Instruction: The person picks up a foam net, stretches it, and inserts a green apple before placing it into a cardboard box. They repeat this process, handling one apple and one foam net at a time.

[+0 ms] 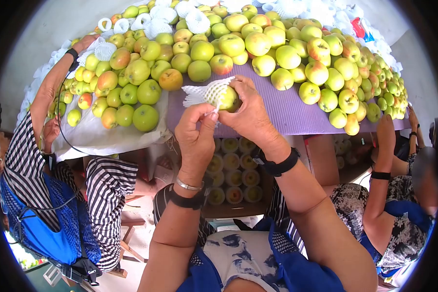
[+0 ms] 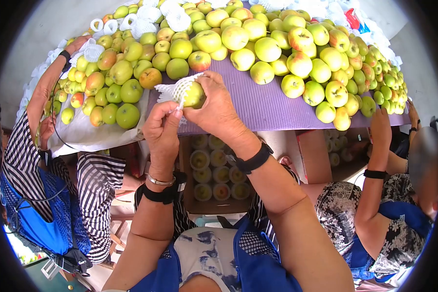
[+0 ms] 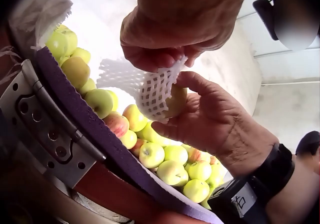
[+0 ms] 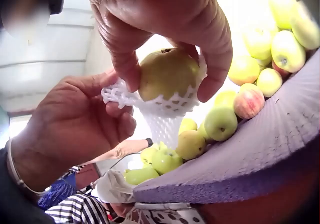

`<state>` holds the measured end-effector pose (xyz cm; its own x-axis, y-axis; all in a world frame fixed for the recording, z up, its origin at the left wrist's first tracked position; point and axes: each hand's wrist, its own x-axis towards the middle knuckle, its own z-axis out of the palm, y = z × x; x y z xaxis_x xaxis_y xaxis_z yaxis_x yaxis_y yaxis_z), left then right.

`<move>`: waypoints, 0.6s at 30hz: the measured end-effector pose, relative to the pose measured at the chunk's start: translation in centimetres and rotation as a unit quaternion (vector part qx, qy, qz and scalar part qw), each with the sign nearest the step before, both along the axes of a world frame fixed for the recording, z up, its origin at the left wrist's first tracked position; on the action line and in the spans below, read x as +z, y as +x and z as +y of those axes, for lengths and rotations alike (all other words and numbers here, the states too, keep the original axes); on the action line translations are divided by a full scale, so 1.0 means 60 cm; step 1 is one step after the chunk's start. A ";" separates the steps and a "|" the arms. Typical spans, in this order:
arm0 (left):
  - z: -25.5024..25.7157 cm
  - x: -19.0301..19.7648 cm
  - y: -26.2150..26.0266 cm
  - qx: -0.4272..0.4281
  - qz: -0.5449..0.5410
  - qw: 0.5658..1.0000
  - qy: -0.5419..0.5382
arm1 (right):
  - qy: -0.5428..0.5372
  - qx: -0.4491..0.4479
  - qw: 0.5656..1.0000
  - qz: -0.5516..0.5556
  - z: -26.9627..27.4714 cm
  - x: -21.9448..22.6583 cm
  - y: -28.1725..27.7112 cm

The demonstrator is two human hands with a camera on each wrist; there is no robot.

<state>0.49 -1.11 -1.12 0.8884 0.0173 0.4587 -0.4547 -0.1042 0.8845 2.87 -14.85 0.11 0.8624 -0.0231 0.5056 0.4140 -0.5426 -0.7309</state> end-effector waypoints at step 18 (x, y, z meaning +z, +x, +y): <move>0.002 0.009 0.014 -0.070 0.159 0.931 -0.320 | 0.134 0.111 0.984 0.030 -0.001 0.030 -0.013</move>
